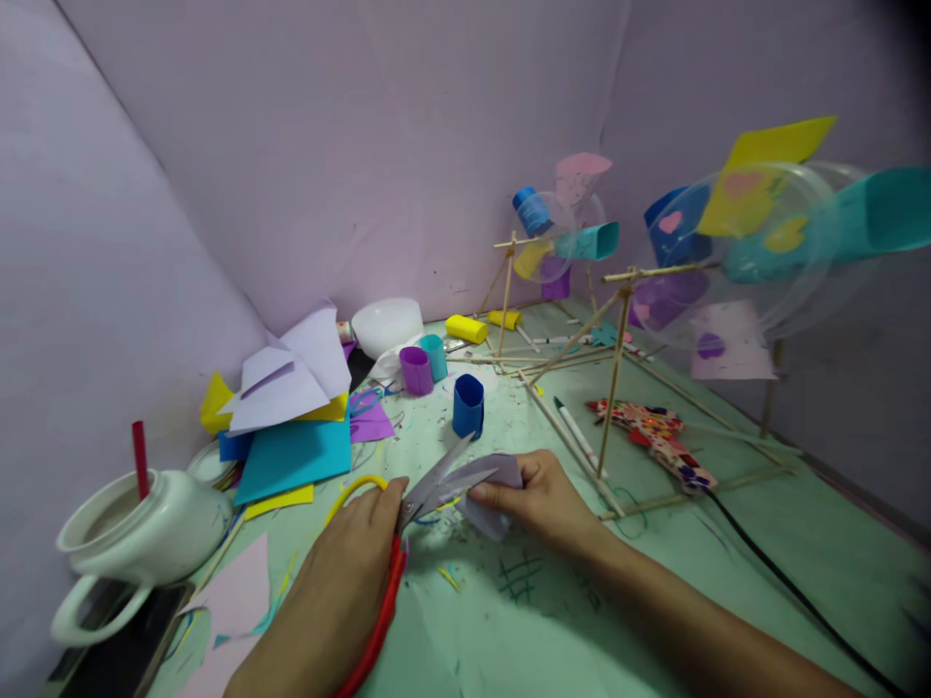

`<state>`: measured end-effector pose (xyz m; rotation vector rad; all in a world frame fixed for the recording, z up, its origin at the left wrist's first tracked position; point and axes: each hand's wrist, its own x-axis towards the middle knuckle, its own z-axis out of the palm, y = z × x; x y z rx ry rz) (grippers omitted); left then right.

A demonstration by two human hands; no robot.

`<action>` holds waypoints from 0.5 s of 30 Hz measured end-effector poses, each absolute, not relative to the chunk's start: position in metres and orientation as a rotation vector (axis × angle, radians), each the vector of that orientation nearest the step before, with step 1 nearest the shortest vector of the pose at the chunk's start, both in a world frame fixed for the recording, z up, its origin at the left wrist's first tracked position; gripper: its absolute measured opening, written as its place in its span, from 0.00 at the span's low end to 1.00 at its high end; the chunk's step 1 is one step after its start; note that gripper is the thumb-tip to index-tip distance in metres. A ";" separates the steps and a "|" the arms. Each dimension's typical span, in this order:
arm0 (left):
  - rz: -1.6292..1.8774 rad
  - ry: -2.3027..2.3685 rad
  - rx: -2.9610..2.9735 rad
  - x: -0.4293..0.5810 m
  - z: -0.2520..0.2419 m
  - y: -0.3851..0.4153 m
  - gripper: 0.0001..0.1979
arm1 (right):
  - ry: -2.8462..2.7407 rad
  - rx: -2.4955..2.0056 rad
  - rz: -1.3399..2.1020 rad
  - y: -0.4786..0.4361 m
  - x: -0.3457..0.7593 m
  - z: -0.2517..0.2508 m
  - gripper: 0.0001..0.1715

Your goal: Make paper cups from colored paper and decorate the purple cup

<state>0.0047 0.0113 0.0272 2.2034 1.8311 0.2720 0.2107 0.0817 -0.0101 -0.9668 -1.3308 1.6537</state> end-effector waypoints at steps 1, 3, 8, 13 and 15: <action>0.272 1.826 2.218 0.004 0.028 0.011 0.25 | -1.328 -0.964 1.662 0.082 0.211 -0.010 0.15; 0.265 1.820 2.243 0.004 0.028 0.012 0.25 | -1.323 -0.967 1.674 0.082 0.212 -0.009 0.15; 0.253 1.831 2.264 -0.001 0.025 0.013 0.24 | -1.329 -0.940 1.710 0.082 0.213 -0.007 0.15; 0.356 1.794 2.243 -0.003 0.019 0.013 0.23 | -1.306 -0.943 1.738 0.082 0.214 -0.008 0.18; 0.377 1.766 2.232 -0.003 0.020 0.013 0.23 | -1.296 -0.943 1.741 0.083 0.214 -0.008 0.19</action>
